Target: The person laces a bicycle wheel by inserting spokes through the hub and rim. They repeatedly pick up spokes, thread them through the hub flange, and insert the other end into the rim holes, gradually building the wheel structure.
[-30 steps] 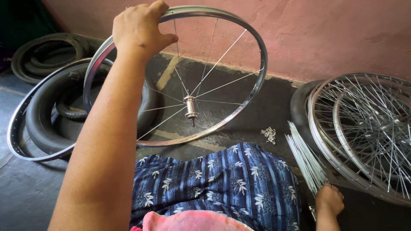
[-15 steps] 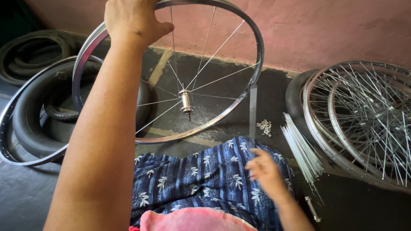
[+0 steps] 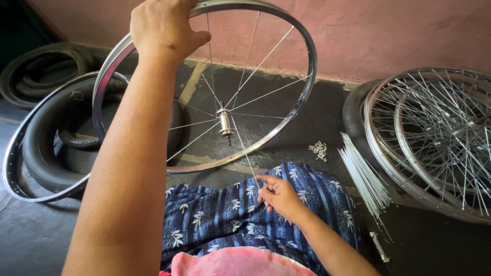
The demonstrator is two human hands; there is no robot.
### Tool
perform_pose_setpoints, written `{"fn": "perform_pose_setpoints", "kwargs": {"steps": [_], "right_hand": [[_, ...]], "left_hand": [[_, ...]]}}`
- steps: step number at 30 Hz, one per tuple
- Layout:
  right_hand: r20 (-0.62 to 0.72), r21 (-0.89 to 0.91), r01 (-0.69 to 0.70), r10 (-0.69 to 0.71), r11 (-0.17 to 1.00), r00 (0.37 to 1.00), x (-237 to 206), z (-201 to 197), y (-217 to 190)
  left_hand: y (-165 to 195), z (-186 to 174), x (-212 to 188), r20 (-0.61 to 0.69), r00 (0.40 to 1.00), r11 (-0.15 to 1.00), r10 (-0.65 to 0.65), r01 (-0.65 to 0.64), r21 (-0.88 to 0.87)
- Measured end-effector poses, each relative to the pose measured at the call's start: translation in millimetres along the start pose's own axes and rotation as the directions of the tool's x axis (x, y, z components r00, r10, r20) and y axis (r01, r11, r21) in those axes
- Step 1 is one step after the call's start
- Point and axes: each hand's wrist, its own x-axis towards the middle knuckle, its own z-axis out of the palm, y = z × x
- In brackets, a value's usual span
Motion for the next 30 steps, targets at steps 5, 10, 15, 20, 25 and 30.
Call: {"fn": "perform_pose_setpoints", "kwargs": {"steps": [5,10,15,20,25,30], "right_hand": [[-0.013,-0.005,-0.012,0.012,1.000,1.000,6,-1,-5],[-0.044,-0.031,-0.001,0.000,1.000,0.999,6,1,-4],[-0.051,-0.015,-0.006,0.006,1.000,0.999,4,0,0],[-0.025,-0.006,0.000,0.000,1.000,1.000,6,-2,3],[-0.037,0.006,-0.022,0.022,1.000,0.999,9,1,1],[-0.043,-0.010,0.003,-0.003,1.000,0.999,8,3,-2]], "left_hand": [[5,1,2,0.016,1.000,1.000,-0.007,0.007,-0.003],[6,1,3,-0.006,1.000,1.000,0.007,-0.007,-0.011],[2,1,0,-0.001,1.000,1.000,-0.003,0.003,-0.007],[-2,2,0,0.049,0.998,0.999,-0.044,0.044,-0.003],[-5,2,-1,-0.003,1.000,1.000,-0.002,0.002,0.012],[-4,5,2,0.064,0.996,0.997,-0.061,0.058,0.055]]}}
